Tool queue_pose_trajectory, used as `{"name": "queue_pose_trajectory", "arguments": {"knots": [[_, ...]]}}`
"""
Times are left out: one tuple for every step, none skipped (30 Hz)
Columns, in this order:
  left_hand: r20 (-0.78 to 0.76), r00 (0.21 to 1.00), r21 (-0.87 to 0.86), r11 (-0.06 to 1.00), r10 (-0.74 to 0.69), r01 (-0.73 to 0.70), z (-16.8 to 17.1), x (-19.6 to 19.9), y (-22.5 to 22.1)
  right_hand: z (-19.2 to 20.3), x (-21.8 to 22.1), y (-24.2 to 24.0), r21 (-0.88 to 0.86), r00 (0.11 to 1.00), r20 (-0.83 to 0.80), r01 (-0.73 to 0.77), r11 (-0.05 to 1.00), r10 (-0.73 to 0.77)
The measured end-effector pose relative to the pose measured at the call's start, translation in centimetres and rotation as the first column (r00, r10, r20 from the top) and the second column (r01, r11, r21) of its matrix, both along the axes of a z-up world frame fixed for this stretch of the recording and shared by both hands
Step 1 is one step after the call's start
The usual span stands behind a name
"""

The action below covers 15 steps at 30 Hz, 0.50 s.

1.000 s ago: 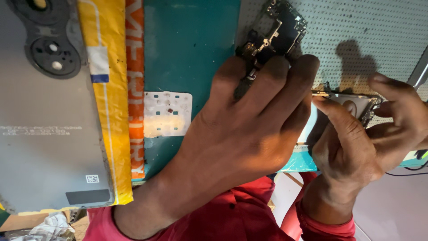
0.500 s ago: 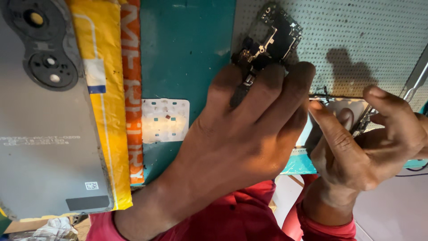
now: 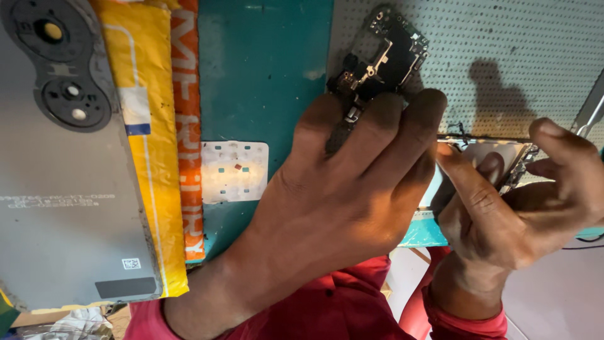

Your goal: The person applies adhesive to a smartphone chassis and then carefully places and secures a small metal bracket onto the motherboard. The person then reattaches the motherboard to the chassis and inspects the assembly.

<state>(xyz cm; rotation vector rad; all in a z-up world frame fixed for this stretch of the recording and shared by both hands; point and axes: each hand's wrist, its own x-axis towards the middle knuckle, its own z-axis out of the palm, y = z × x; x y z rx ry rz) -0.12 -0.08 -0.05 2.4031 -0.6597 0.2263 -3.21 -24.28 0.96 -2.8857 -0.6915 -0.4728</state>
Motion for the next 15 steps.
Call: {"name": "queue_pose_trajectory", "arguments": {"knots": [[-0.001,1.000,0.001,1.000,-0.001,0.001,0.02,0.05,0.04,-0.10,-0.04,0.07,0.003,1.000,0.010,0.005,1.000,-0.005],[-0.002,1.000,0.002,1.000,-0.002,0.002,0.05,0.09,0.07,-0.30,-0.01,0.08,0.014,1.000,0.016,0.001,1.000,-0.001],[-0.005,1.000,-0.001,1.000,-0.002,0.002,0.07,0.12,0.06,-0.38,-0.03,0.05,0.022,1.000,0.013,0.004,1.000,-0.004],[-0.003,1.000,0.001,1.000,-0.001,0.001,0.09,0.16,0.05,-0.45,-0.05,0.02,0.031,1.000,0.011,0.008,1.000,-0.008],[0.002,1.000,0.003,1.000,0.001,-0.001,0.09,0.22,0.06,-0.45,-0.02,-0.03,0.037,1.000,0.004,0.018,0.999,-0.018],[0.011,1.000,0.010,1.000,0.003,-0.003,0.06,0.28,0.07,-0.45,0.00,-0.05,0.038,1.000,-0.002,0.019,0.999,-0.018],[0.013,1.000,0.008,1.000,0.005,-0.005,0.04,0.29,0.09,-0.43,0.04,-0.06,0.039,1.000,-0.011,0.019,0.999,-0.019],[0.016,1.000,0.007,1.000,0.007,-0.007,0.00,0.28,0.10,-0.37,0.10,-0.06,0.035,1.000,-0.019,0.011,0.999,-0.010],[0.014,1.000,-0.003,1.000,0.007,-0.007,-0.05,0.23,0.08,-0.30,0.11,-0.02,0.033,0.999,-0.036,0.016,0.999,-0.015],[0.011,1.000,-0.010,1.000,0.008,-0.008,-0.11,0.17,0.04,-0.22,0.14,0.04,0.031,0.998,-0.053,0.022,0.999,-0.020],[0.010,1.000,-0.016,1.000,0.007,-0.007,-0.17,0.13,0.01,-0.06,0.16,0.13,0.032,0.996,-0.077,0.040,0.999,-0.038],[0.007,1.000,-0.020,1.000,0.008,-0.007,-0.22,0.11,-0.04,0.06,0.29,0.20,0.034,0.995,-0.093,0.044,0.998,-0.041],[0.004,1.000,-0.019,1.000,0.005,-0.005,-0.23,0.07,-0.03,0.18,0.40,0.31,0.035,0.993,-0.108,0.049,0.998,-0.045],[0.004,1.000,-0.020,1.000,0.003,-0.003,-0.27,0.08,-0.06,0.27,0.62,0.36,0.039,0.993,-0.115,0.039,0.998,-0.034],[0.003,1.000,-0.016,1.000,0.000,0.000,-0.24,0.06,-0.02,0.40,0.63,0.53,0.037,0.991,-0.127,0.048,0.998,-0.043]]}}
